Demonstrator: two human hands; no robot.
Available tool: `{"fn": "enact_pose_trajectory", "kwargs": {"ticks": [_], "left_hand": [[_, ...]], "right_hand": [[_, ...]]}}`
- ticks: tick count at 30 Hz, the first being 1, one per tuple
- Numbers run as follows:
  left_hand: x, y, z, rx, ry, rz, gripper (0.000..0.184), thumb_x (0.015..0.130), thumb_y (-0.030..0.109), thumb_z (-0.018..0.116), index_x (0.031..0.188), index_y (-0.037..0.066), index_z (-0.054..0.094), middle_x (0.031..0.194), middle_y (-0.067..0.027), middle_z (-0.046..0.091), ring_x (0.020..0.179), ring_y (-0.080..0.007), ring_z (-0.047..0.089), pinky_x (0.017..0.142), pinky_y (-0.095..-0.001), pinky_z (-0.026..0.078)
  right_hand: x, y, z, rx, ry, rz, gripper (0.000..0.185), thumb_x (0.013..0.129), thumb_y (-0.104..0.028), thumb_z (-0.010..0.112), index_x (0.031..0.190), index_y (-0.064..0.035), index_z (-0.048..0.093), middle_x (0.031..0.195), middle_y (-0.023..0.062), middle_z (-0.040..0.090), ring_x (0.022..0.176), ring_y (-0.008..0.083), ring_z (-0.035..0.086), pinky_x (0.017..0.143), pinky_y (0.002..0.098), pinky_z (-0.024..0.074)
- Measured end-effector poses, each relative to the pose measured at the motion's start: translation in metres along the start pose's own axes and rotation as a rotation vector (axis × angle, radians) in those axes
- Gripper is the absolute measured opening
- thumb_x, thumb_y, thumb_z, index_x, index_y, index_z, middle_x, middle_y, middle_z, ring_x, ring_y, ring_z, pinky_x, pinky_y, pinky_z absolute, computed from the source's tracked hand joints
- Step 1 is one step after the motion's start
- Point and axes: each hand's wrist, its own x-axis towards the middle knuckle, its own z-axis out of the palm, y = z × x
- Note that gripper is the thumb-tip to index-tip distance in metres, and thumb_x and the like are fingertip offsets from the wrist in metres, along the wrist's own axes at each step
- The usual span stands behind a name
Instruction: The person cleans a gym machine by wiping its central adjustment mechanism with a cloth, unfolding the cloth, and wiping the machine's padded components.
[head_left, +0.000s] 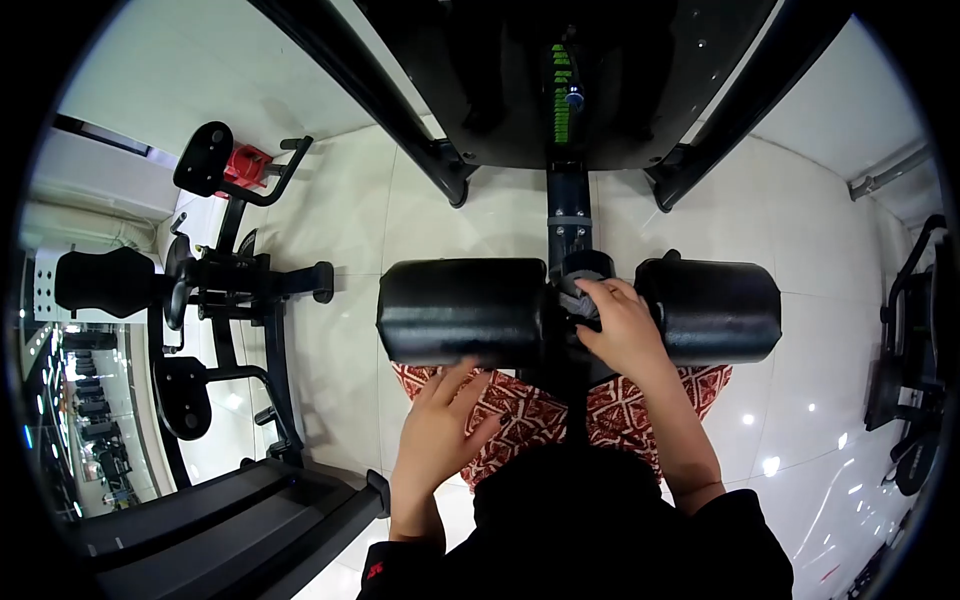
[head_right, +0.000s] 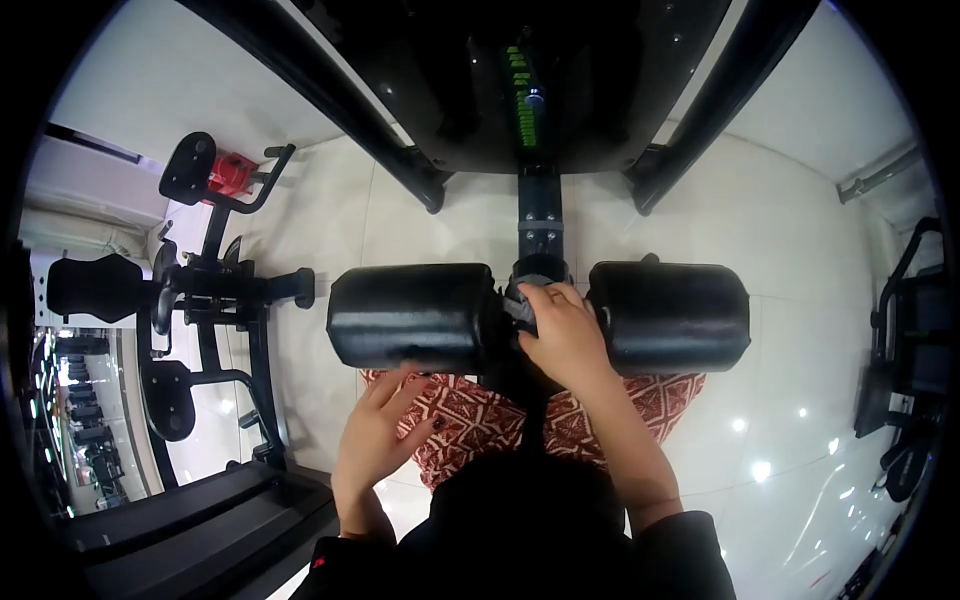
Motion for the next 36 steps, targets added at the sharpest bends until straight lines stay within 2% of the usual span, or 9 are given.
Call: {"fn": "enact_pose_trajectory", "kwargs": {"ticks": [2, 6, 10, 16, 19, 22, 28, 34, 36], "left_hand": [[-0.005, -0.003, -0.015, -0.325, -0.227, -0.25, 0.045, 0.081, 0.022, 0.07, 0.121, 0.004, 0.059, 0.129, -0.0204, 0.053, 0.119, -0.0393, 0.05, 0.094, -0.0451, 0.045], [0.022, -0.023, -0.01, -0.169, 0.282, -0.088, 0.042, 0.083, 0.019, 0.067, 0.12, 0.001, 0.058, 0.126, -0.0203, 0.055, 0.116, -0.0383, 0.052, 0.096, -0.0439, 0.044], [0.05, -0.036, 0.01, 0.055, 0.352, -0.154, 0.047, 0.083, 0.019, 0.066, 0.126, 0.002, 0.055, 0.134, -0.0204, 0.05, 0.124, -0.0415, 0.043, 0.103, -0.0492, 0.036], [0.011, -0.033, 0.047, 0.189, 0.245, -0.199, 0.061, 0.083, 0.022, 0.065, 0.137, 0.002, 0.044, 0.145, -0.026, 0.035, 0.133, -0.0495, 0.029, 0.107, -0.059, 0.026], [-0.032, -0.032, 0.067, 0.085, 0.189, -0.236, 0.063, 0.083, 0.019, 0.065, 0.138, 0.001, 0.04, 0.147, -0.0293, 0.03, 0.134, -0.0527, 0.026, 0.108, -0.0596, 0.025], [-0.047, -0.026, 0.065, -0.026, 0.127, -0.278, 0.062, 0.082, 0.013, 0.063, 0.138, 0.0, 0.04, 0.148, -0.0289, 0.027, 0.135, -0.0528, 0.022, 0.109, -0.0583, 0.024], [0.007, -0.025, 0.044, -0.028, 0.448, -0.309, 0.059, 0.082, 0.014, 0.061, 0.138, 0.004, 0.044, 0.148, -0.0244, 0.031, 0.135, -0.0484, 0.023, 0.109, -0.0592, 0.021], [0.045, -0.019, 0.047, 0.224, 0.298, -0.315, 0.056, 0.087, 0.033, 0.057, 0.137, 0.009, 0.048, 0.149, -0.019, 0.034, 0.136, -0.0454, 0.025, 0.108, -0.0657, 0.015], [0.041, -0.022, 0.046, 0.228, 0.312, -0.291, 0.056, 0.086, 0.033, 0.059, 0.136, 0.01, 0.049, 0.148, -0.0176, 0.035, 0.136, -0.0445, 0.026, 0.108, -0.0652, 0.015]], "right_hand": [[0.005, 0.003, 0.007, -0.105, 0.089, -0.073, 0.053, 0.07, -0.013, 0.073, 0.121, -0.0088, 0.057, 0.117, 0.0112, 0.061, 0.115, 0.0293, 0.052, 0.095, 0.0397, 0.0391], [0.015, -0.001, 0.006, -0.19, 0.044, -0.067, 0.036, 0.07, -0.014, 0.073, 0.104, -0.0107, 0.062, 0.108, 0.0057, 0.06, 0.108, 0.0265, 0.052, 0.09, 0.0385, 0.0382], [0.017, 0.003, 0.01, -0.167, 0.039, -0.036, 0.022, 0.071, -0.016, 0.073, 0.091, -0.0119, 0.065, 0.105, 0.0036, 0.06, 0.106, 0.0248, 0.052, 0.09, 0.0423, 0.0349], [0.007, 0.002, 0.014, -0.038, 0.435, -0.282, 0.014, 0.078, -0.015, 0.066, 0.091, -0.0091, 0.064, 0.097, 0.0061, 0.061, 0.097, 0.0248, 0.057, 0.085, 0.0427, 0.0402], [0.006, -0.002, 0.006, 0.098, 0.079, -0.062, 0.017, 0.074, -0.009, 0.067, 0.09, -0.0037, 0.063, 0.11, 0.0092, 0.063, 0.1, 0.029, 0.059, 0.088, 0.0367, 0.0448], [0.015, -0.01, -0.009, 0.049, 0.108, -0.082, 0.018, 0.075, -0.008, 0.066, 0.092, -0.0012, 0.062, 0.107, 0.0115, 0.065, 0.092, 0.031, 0.061, 0.082, 0.0347, 0.0492], [0.015, -0.003, -0.007, 0.175, 0.233, -0.185, 0.016, 0.078, -0.004, 0.063, 0.093, 0.0011, 0.061, 0.107, 0.0115, 0.066, 0.097, 0.0295, 0.062, 0.084, 0.0343, 0.0478], [-0.002, -0.012, 0.027, 0.253, 0.217, -0.272, 0.017, 0.079, -0.012, 0.068, 0.095, -0.0086, 0.063, 0.117, 0.0046, 0.064, 0.109, 0.025, 0.057, 0.103, 0.0389, 0.0271], [0.001, -0.011, 0.026, 0.357, 0.251, -0.267, 0.018, 0.078, -0.01, 0.068, 0.095, -0.0079, 0.063, 0.117, 0.0048, 0.064, 0.11, 0.0256, 0.056, 0.101, 0.0389, 0.0306]]}}
